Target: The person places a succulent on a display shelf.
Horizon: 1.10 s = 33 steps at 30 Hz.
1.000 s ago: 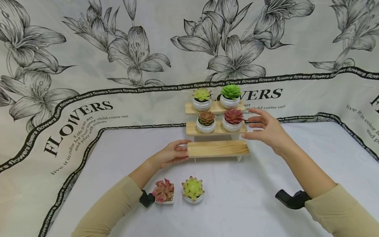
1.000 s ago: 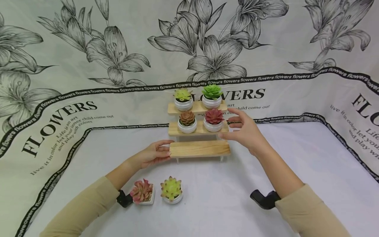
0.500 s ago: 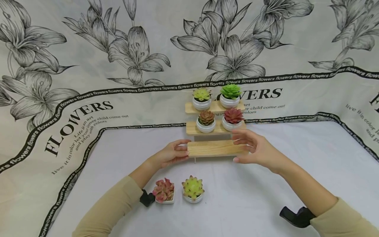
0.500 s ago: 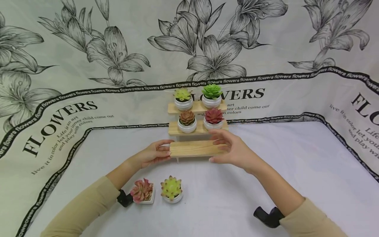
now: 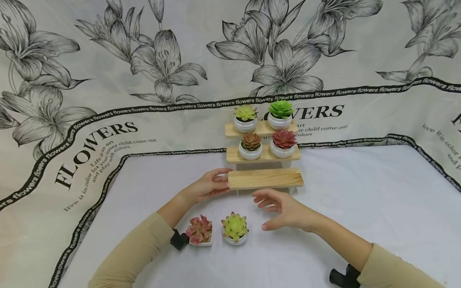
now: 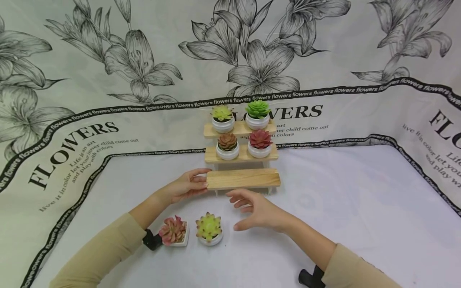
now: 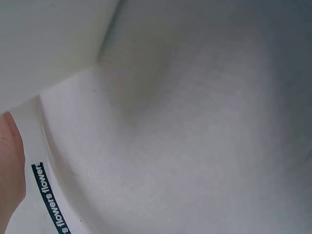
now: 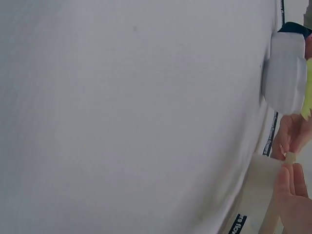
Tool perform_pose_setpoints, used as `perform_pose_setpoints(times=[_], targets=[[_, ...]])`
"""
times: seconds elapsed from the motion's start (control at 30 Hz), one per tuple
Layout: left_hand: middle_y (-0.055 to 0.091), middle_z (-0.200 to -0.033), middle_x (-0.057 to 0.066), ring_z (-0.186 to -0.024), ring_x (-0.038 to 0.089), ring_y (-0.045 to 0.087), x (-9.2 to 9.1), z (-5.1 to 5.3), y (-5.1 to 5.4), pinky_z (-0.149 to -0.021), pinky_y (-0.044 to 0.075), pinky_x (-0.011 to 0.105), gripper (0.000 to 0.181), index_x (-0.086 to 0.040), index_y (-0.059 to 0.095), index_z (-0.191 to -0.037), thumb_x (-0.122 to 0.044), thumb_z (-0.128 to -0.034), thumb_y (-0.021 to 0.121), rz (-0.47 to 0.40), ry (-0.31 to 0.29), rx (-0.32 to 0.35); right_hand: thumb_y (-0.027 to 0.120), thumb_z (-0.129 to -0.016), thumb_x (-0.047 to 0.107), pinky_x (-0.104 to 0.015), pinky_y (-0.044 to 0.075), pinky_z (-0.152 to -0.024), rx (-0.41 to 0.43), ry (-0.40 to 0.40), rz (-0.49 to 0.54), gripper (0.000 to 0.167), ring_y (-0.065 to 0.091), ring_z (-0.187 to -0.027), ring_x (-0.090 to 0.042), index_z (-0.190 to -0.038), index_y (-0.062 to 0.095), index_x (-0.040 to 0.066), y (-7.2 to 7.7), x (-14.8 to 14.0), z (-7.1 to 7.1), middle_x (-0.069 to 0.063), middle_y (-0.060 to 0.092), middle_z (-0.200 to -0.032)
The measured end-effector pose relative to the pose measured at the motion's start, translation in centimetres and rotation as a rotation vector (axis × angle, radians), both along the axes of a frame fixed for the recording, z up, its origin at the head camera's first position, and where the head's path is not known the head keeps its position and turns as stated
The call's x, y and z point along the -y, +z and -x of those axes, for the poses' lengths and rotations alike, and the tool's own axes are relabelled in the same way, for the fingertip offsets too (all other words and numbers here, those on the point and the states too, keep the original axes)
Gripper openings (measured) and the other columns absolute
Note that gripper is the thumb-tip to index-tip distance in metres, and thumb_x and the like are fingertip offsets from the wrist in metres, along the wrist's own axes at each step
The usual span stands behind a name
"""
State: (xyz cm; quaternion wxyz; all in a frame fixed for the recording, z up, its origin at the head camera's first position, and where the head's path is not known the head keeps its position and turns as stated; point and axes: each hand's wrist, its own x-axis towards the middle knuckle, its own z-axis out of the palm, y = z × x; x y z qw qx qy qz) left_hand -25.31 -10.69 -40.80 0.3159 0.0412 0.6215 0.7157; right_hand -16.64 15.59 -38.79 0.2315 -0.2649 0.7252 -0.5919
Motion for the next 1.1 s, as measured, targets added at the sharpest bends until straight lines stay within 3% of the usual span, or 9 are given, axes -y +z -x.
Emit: perform_pose_setpoints(times=[0.13,0.4,0.6,0.9,1.1], targets=[[0.054,-0.111,0.011,-0.089,0.014,0.060,-0.1,0.1,0.2,-0.082,0.054,0.025,0.054,-0.004,0.033,-0.142,0.006,-0.0918,0.051,-0.001,-0.001,-0.008,0.079,-0.072,0.006,-0.051,0.037,-0.102,0.008,0.034,0.007,0.075,0.043,-0.117,-0.041,-0.135,0.039,-0.004,-0.9,1.2,0.0,-0.026,0.043,-0.130],[0.054,-0.113,0.013,-0.091,0.015,0.061,-0.1,-0.1,-0.2,-0.084,0.053,0.026,0.055,-0.003,0.033,-0.142,0.006,-0.0913,0.052,0.008,-0.019,-0.019,0.080,-0.071,0.007,-0.034,0.047,-0.095,0.015,0.104,-0.070,0.073,0.048,-0.113,-0.027,-0.133,0.044,0.002,-2.2,3.6,-0.3,-0.016,0.049,-0.127],[0.055,-0.112,0.013,-0.091,0.015,0.061,0.1,-0.1,-0.2,-0.084,0.054,0.025,0.055,-0.003,0.033,-0.142,0.006,-0.0913,0.052,0.007,-0.022,-0.027,0.080,-0.068,0.005,-0.026,0.047,-0.088,0.004,0.111,-0.101,0.069,0.051,-0.104,-0.018,-0.129,0.049,0.001,-2.6,5.0,-0.7,-0.007,0.054,-0.120],[0.057,-0.108,0.009,-0.089,0.014,0.061,0.1,-0.2,-0.1,-0.082,0.054,0.025,0.056,-0.003,0.033,-0.143,0.007,-0.0910,0.051,0.000,-0.025,-0.016,0.081,-0.066,0.002,-0.025,0.047,-0.082,0.033,0.102,-0.100,0.063,0.054,-0.095,-0.016,-0.122,0.054,0.003,-2.6,5.5,-0.9,-0.004,0.058,-0.111],[0.056,-0.108,0.010,-0.089,0.014,0.061,0.0,-0.1,-0.1,-0.083,0.054,0.025,0.055,-0.003,0.034,-0.142,0.007,-0.0912,0.051,0.004,-0.013,-0.029,0.083,-0.064,0.007,-0.025,0.046,-0.081,-0.002,0.060,-0.163,0.062,0.053,-0.093,-0.014,-0.120,0.057,0.010,-2.4,5.3,-0.6,0.001,0.060,-0.109]])
